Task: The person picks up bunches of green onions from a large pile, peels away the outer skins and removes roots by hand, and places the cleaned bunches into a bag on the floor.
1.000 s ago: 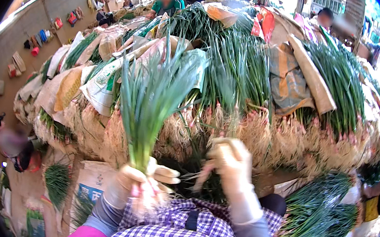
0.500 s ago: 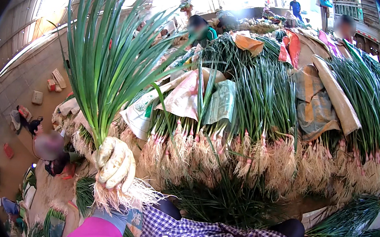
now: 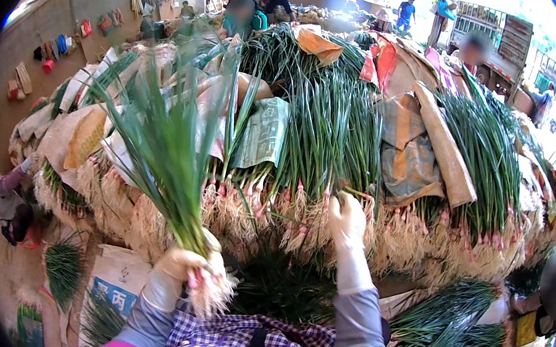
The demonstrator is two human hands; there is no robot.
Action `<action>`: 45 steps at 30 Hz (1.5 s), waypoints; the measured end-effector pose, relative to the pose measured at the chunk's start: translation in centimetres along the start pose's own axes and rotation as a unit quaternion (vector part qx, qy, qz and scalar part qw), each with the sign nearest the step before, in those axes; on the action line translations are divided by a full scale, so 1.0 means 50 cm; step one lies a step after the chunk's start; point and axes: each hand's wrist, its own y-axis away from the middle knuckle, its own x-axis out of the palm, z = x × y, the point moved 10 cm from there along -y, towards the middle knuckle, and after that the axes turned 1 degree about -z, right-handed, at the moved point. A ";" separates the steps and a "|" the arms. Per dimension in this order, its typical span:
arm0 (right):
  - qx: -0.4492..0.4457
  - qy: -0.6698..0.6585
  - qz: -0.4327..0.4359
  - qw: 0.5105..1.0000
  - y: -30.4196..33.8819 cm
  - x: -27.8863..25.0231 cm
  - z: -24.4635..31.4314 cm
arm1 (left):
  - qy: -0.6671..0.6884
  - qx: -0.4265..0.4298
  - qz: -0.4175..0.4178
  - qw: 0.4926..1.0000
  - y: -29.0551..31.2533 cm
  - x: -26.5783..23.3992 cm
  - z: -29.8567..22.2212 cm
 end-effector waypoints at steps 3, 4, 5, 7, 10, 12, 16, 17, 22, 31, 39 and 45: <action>0.151 0.124 0.052 0.979 -0.052 0.090 -0.050 | 0.058 -0.067 -0.001 0.996 -0.026 -0.005 0.143; 0.155 0.172 0.103 0.967 -0.063 0.131 -0.076 | 0.085 -0.077 0.006 0.993 -0.033 -0.004 0.177; 0.108 0.186 0.132 0.968 -0.071 0.130 -0.039 | 0.101 -0.092 0.006 0.991 -0.036 -0.009 0.206; 0.135 -0.001 0.070 0.988 -0.078 0.076 0.026 | 0.116 -0.105 -0.001 0.988 -0.024 -0.029 0.230; -0.016 0.239 -0.005 0.971 -0.114 -0.061 0.036 | 0.100 -0.112 0.019 0.988 -0.055 0.006 0.227; 0.009 0.385 0.107 0.917 -0.108 -0.030 0.026 | 0.146 -0.097 0.012 0.984 -0.063 -0.012 0.240; 0.157 -0.111 0.101 0.976 -0.004 -0.033 0.068 | 0.175 -0.099 0.017 0.979 -0.061 -0.028 0.258; 0.191 -0.124 0.180 0.957 0.034 0.007 0.049 | 0.179 -0.094 0.013 0.979 -0.065 -0.021 0.251; 0.248 -0.337 0.336 0.844 0.282 0.130 0.081 | 0.187 -0.082 -0.023 0.979 -0.083 -0.003 0.251; 0.204 -0.266 0.247 0.909 0.242 0.173 0.060 | 0.135 -0.126 -0.039 0.982 -0.085 -0.013 0.293; 0.129 -0.068 0.141 0.979 0.195 0.172 0.045 | 0.249 -0.085 -0.002 0.965 -0.083 0.018 0.255; -0.013 0.251 0.357 0.900 0.163 0.185 0.090 | 0.225 -0.006 -0.072 0.972 -0.065 -0.065 0.216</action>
